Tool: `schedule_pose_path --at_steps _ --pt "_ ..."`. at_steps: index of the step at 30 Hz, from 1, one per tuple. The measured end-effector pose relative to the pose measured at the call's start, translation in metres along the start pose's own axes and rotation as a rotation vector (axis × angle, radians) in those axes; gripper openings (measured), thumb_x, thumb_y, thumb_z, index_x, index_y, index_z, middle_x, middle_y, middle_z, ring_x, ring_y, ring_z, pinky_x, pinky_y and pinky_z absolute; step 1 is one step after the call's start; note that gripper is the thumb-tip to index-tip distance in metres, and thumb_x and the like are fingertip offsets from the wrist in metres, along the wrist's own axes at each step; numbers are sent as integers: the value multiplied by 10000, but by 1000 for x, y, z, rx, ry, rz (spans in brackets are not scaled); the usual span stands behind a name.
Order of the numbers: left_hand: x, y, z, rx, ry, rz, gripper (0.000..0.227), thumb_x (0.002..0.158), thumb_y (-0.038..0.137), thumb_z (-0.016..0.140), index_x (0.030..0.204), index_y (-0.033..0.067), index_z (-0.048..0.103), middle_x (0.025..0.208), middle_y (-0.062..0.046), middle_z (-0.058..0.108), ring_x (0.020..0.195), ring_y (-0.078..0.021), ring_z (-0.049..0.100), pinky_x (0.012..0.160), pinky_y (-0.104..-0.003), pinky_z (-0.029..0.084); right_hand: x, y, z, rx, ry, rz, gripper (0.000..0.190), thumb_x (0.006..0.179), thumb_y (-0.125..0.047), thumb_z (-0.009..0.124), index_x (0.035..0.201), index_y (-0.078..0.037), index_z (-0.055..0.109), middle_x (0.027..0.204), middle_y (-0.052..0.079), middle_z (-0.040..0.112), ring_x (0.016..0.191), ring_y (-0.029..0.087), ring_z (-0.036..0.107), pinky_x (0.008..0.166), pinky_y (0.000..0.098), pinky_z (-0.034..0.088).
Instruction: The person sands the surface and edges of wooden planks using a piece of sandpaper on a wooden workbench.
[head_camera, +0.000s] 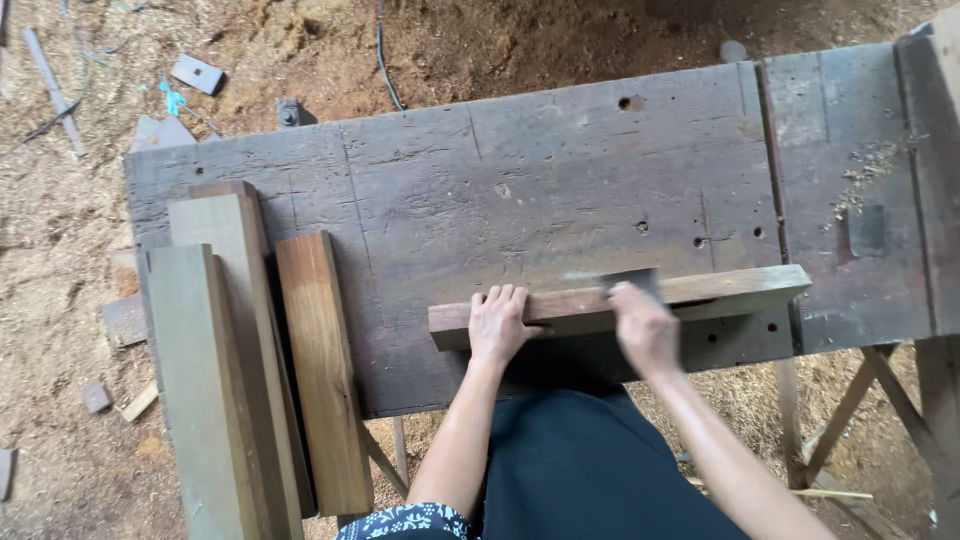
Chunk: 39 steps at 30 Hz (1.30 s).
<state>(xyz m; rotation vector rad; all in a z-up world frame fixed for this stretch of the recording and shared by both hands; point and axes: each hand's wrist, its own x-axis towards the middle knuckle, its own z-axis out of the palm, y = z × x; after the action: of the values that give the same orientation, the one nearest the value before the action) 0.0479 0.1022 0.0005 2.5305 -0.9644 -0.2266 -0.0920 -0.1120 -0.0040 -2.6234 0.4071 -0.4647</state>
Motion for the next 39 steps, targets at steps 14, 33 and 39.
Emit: schedule_pose_path --at_steps 14,33,39 --pt "3 -5 5 0 -40 -6 638 568 520 897 1005 119 663 983 -44 681 1022 -252 634 864 -428 448 21 -13 -10 49 -390 -31 224 1059 -201 527 1096 -135 738 975 63 775 918 190 743 823 319 627" --pt "-7 -19 -8 30 -257 -87 701 679 538 858 1193 127 617 1156 -75 644 1209 -287 553 1024 -533 395 17 -52 6 245 -234 -251 195 950 -166 670 1089 -49 742 1125 118 762 1097 274 732 991 370 576" --pt "-15 -15 -14 158 -52 -91 687 579 505 886 1105 137 640 1055 -50 660 1155 -264 562 1045 -641 323 27 -54 -5 265 -201 -199 133 982 -117 617 1056 -66 715 1093 110 764 1017 260 746 908 355 603"
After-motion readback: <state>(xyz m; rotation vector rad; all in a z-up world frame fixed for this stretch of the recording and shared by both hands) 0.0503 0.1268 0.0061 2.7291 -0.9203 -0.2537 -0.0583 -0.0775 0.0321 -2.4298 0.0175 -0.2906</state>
